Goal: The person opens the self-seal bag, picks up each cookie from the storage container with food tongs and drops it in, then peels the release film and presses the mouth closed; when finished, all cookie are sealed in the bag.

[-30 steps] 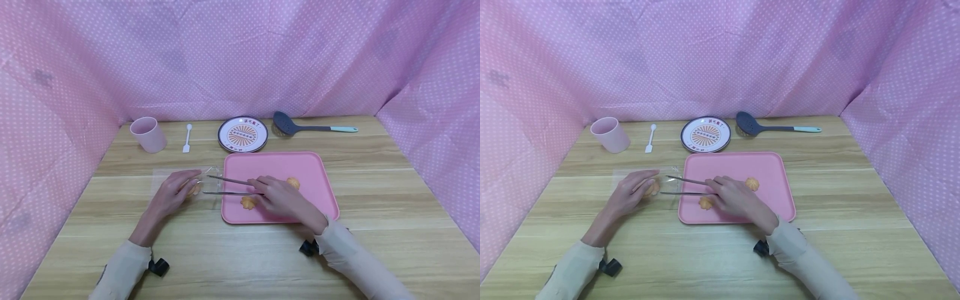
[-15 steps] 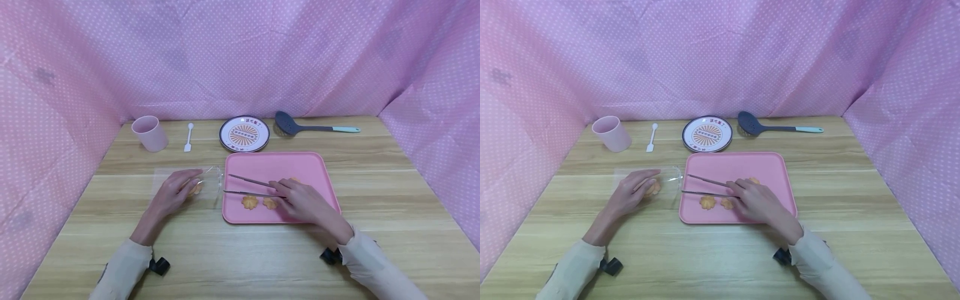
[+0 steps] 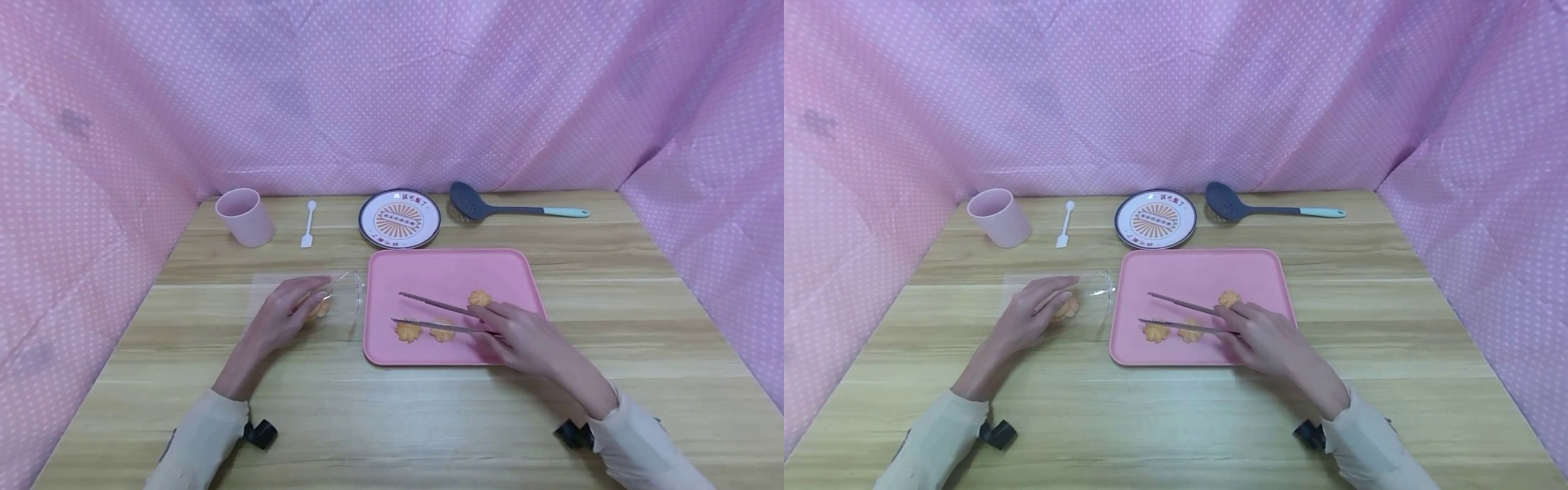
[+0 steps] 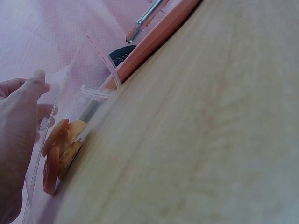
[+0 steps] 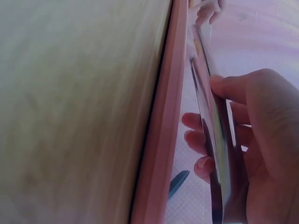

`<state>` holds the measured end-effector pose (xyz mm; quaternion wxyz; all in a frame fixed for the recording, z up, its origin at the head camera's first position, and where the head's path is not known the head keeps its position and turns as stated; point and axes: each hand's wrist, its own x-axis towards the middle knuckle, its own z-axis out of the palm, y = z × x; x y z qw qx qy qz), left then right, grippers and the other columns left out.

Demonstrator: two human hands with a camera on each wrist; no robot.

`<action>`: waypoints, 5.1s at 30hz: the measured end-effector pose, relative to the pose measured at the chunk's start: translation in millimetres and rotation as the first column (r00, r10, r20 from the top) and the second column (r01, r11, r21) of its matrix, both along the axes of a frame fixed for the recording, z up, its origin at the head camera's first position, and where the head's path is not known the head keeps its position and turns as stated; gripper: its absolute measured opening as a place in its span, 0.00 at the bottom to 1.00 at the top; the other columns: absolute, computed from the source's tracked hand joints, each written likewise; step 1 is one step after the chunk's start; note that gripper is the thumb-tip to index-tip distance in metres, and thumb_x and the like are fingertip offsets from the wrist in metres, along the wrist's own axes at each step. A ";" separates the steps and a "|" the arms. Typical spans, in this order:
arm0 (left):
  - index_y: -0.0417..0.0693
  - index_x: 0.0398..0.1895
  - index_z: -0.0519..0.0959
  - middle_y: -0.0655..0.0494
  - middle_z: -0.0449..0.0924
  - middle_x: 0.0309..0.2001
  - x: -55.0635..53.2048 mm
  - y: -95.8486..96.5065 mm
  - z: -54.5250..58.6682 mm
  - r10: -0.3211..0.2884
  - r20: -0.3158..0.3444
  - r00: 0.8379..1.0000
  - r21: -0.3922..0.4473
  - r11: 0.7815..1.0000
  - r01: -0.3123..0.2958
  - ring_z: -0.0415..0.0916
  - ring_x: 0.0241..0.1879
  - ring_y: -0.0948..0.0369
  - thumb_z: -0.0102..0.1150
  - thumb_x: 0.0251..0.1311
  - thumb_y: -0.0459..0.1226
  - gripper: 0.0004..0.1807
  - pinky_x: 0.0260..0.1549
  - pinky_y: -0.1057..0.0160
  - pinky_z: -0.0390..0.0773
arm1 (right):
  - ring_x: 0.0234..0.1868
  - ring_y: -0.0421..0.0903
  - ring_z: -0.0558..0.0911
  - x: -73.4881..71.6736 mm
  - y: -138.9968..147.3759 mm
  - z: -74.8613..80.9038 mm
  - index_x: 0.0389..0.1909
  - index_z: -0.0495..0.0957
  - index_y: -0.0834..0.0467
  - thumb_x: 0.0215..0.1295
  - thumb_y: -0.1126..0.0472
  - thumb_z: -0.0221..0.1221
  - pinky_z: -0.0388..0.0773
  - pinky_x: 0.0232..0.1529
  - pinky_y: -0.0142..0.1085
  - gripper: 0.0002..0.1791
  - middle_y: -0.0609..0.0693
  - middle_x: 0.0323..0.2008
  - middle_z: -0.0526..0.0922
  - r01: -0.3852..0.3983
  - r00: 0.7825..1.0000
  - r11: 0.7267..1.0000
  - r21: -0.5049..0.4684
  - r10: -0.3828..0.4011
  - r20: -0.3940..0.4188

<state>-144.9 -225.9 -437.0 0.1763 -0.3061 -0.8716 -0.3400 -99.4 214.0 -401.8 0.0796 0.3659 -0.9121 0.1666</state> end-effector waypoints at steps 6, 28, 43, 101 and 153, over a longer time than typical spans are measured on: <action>0.41 0.60 0.82 0.47 0.84 0.58 -0.4 0.4 -0.9 0.006 0.007 1.000 -0.004 1.000 -0.006 0.79 0.60 0.46 0.63 0.69 0.28 0.18 0.61 0.42 0.75 | 0.51 0.56 0.85 7.9 7.1 2.9 0.62 0.81 0.61 0.66 0.63 0.67 0.85 0.50 0.53 0.23 0.57 0.52 0.85 0.007 1.000 1.000 0.024 -0.008 0.019; 0.41 0.61 0.82 0.47 0.84 0.58 -0.6 -0.7 -1.8 0.009 0.021 1.000 -0.007 1.000 -0.009 0.78 0.60 0.47 0.62 0.70 0.29 0.17 0.61 0.42 0.75 | 0.44 0.47 0.85 15.2 13.1 6.4 0.59 0.83 0.59 0.62 0.64 0.71 0.86 0.43 0.44 0.23 0.51 0.45 0.86 -0.038 0.999 0.998 0.050 0.038 0.013; 0.41 0.61 0.82 0.47 0.84 0.59 0.3 -0.5 -0.9 0.007 0.030 1.000 -0.005 1.000 -0.006 0.78 0.61 0.47 0.62 0.69 0.28 0.18 0.61 0.42 0.75 | 0.45 0.48 0.86 15.2 11.3 10.5 0.57 0.84 0.59 0.62 0.66 0.71 0.87 0.42 0.44 0.21 0.51 0.46 0.87 -0.030 0.999 0.997 0.075 0.029 0.015; 0.41 0.60 0.82 0.48 0.84 0.58 0.4 -0.5 0.2 -0.012 0.009 1.000 0.009 1.000 0.012 0.78 0.60 0.47 0.64 0.68 0.27 0.18 0.61 0.43 0.75 | 0.44 0.49 0.85 -33.0 -56.9 -0.2 0.59 0.82 0.60 0.64 0.64 0.71 0.87 0.35 0.44 0.22 0.52 0.46 0.86 -0.070 0.991 0.997 -0.018 0.068 -0.112; 0.42 0.60 0.83 0.50 0.84 0.58 -1.8 -1.7 -0.9 -0.011 -0.028 1.000 0.032 0.999 0.012 0.79 0.59 0.49 0.65 0.65 0.25 0.20 0.61 0.45 0.75 | 0.38 0.45 0.81 -40.8 -133.1 -4.1 0.59 0.81 0.57 0.74 0.54 0.64 0.84 0.33 0.41 0.18 0.47 0.39 0.82 -0.116 0.993 0.992 -0.050 0.115 -0.016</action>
